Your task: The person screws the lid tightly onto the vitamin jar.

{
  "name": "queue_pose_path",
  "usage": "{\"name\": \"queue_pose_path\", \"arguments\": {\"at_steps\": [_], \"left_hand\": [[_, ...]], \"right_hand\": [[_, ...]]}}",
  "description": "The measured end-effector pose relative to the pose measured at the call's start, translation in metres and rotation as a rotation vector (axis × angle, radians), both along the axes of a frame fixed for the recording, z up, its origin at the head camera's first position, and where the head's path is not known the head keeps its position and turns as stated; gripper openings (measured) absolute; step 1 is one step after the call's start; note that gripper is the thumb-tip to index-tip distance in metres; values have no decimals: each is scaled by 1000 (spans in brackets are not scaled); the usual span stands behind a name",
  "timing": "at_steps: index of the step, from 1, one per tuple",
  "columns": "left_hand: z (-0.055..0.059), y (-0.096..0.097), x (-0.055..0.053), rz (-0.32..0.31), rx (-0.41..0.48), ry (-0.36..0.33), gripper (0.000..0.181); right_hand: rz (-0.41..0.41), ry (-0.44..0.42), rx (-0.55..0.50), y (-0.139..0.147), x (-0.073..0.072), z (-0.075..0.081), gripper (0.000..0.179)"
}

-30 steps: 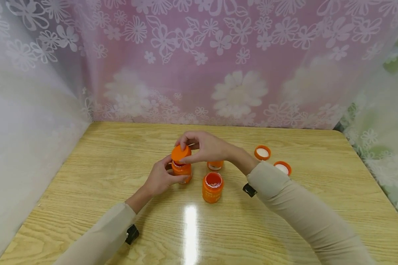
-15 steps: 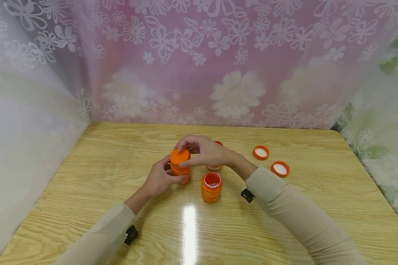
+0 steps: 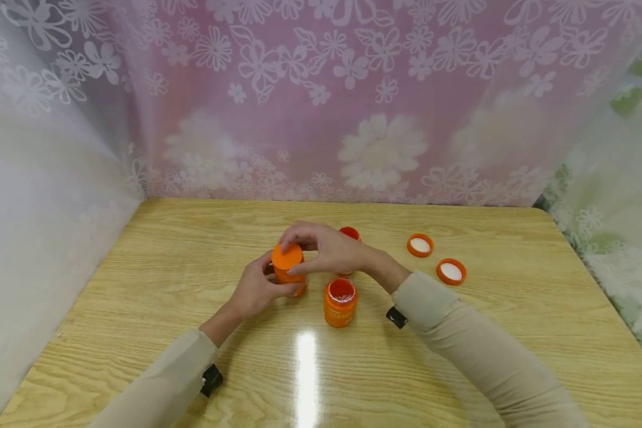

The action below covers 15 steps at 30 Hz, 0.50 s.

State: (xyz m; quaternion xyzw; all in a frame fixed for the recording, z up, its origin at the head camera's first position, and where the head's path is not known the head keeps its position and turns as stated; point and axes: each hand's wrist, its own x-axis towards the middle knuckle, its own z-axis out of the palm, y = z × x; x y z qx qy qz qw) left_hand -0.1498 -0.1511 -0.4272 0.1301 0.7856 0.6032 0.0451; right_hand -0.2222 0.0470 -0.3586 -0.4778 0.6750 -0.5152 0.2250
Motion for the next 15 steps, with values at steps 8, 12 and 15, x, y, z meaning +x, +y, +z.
{"name": "queue_pose_path", "arguments": {"at_steps": [8,12,15], "left_hand": [[0,1,-1,6,1,-20,59],[-1,0,-1,9,1,-9,57],[-1,-1,-1,5,10,1,56]], "right_hand": [[-6,3,11,0,1,-1,28],[-6,16,20,0,1,-2,28],[-10,62,33,-1,2,-2,27]]}}
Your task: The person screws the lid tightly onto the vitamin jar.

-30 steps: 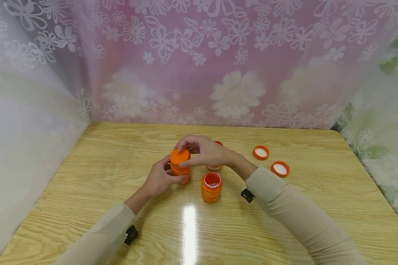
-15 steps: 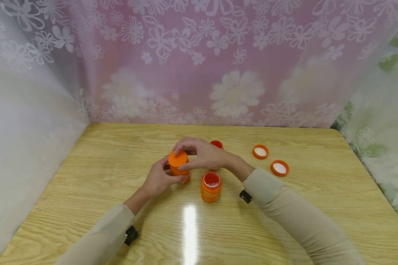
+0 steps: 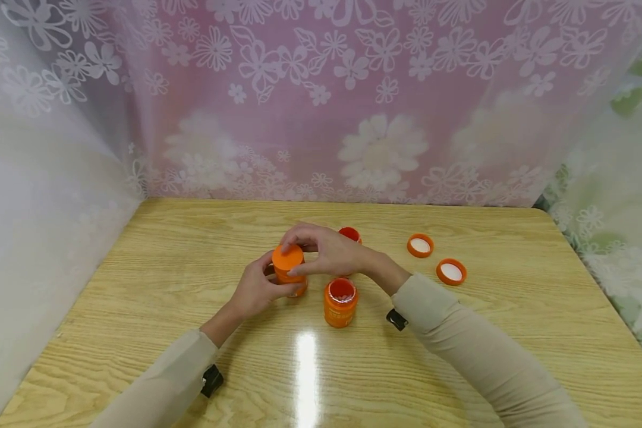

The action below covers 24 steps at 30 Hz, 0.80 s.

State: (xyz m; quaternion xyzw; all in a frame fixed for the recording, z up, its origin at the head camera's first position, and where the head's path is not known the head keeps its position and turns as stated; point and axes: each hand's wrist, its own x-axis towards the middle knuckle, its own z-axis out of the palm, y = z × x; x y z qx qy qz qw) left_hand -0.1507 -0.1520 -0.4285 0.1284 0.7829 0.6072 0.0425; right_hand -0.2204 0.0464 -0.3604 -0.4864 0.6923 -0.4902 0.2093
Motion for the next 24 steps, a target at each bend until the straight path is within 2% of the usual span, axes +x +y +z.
{"name": "queue_pose_path", "arguments": {"at_steps": [5,12,17,24], "left_hand": [[-1,0,0,-6,7,5,55],[-1,-2,1,-8,-1,7,50],[-2,-2,2,-5,11,-12,50],[-1,1,2,-2,40,-43,52]], "right_hand": [[-8,103,75,-1,0,5,27],[-4,322,267,-6,-2,24,47],[52,391,356,-11,-1,37,46],[139,436,400,-18,1,47,33]]}}
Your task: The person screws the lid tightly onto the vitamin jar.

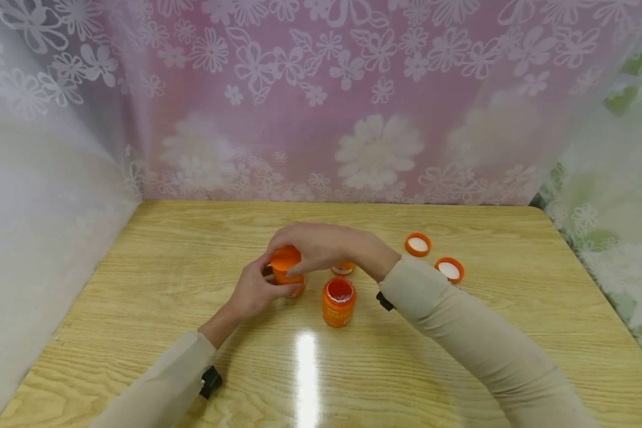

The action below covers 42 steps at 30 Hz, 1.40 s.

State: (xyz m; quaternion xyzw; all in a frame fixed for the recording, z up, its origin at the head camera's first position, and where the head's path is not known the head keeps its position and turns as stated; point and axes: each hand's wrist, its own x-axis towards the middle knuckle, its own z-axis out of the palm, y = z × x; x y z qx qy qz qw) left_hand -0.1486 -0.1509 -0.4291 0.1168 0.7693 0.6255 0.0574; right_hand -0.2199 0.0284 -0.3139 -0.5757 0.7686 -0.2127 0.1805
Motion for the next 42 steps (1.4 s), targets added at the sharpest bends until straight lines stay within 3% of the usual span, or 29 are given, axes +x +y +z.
{"name": "queue_pose_path", "arguments": {"at_steps": [7,17,25,31,37,42], "left_hand": [[0,-1,0,-16,1,27,53],[0,1,-1,18,-51,-17,53],[4,3,2,-18,-37,13,49],[0,1,1,-17,-22,-13,50],[0,1,1,8,-16,0,52],[0,2,0,-4,-20,17,53]], "right_hand": [[-69,97,104,-4,5,3,35],[-251,233,205,-12,20,8,29],[-333,362,303,-19,31,8,37],[-276,325,282,-9,29,8,56],[-94,225,209,0,24,15,44],[-68,195,180,2,21,14,42]]}}
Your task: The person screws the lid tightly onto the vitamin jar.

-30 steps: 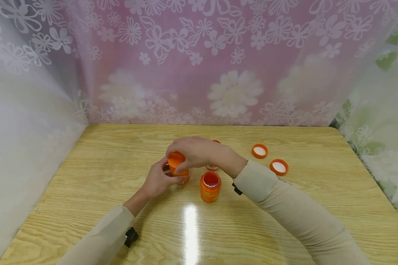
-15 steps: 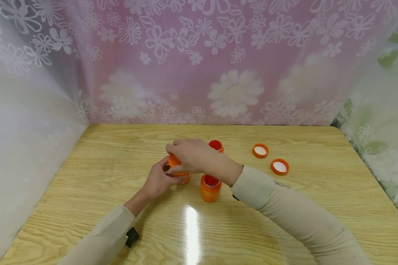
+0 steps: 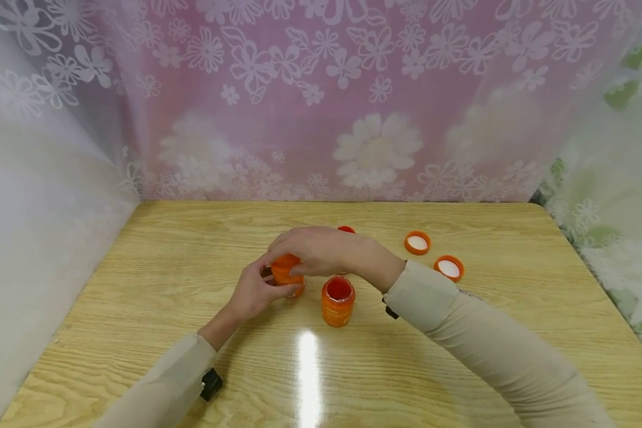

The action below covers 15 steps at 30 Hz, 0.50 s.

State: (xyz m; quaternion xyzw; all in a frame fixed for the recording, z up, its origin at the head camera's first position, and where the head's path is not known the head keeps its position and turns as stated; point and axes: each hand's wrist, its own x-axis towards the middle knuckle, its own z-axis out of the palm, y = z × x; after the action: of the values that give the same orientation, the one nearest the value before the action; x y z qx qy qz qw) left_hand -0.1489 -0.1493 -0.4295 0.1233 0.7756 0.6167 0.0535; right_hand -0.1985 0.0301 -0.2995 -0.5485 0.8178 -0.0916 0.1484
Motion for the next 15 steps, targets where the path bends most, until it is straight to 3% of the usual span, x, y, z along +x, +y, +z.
{"name": "queue_pose_path", "arguments": {"at_steps": [8,15], "left_hand": [[-1,0,1,2,23,-21,53],[-3,1,0,-19,16,15,47]], "right_hand": [[-119,166,21,-9,6,-5,28],[-232,214,38,-13,7,-13,40]]}}
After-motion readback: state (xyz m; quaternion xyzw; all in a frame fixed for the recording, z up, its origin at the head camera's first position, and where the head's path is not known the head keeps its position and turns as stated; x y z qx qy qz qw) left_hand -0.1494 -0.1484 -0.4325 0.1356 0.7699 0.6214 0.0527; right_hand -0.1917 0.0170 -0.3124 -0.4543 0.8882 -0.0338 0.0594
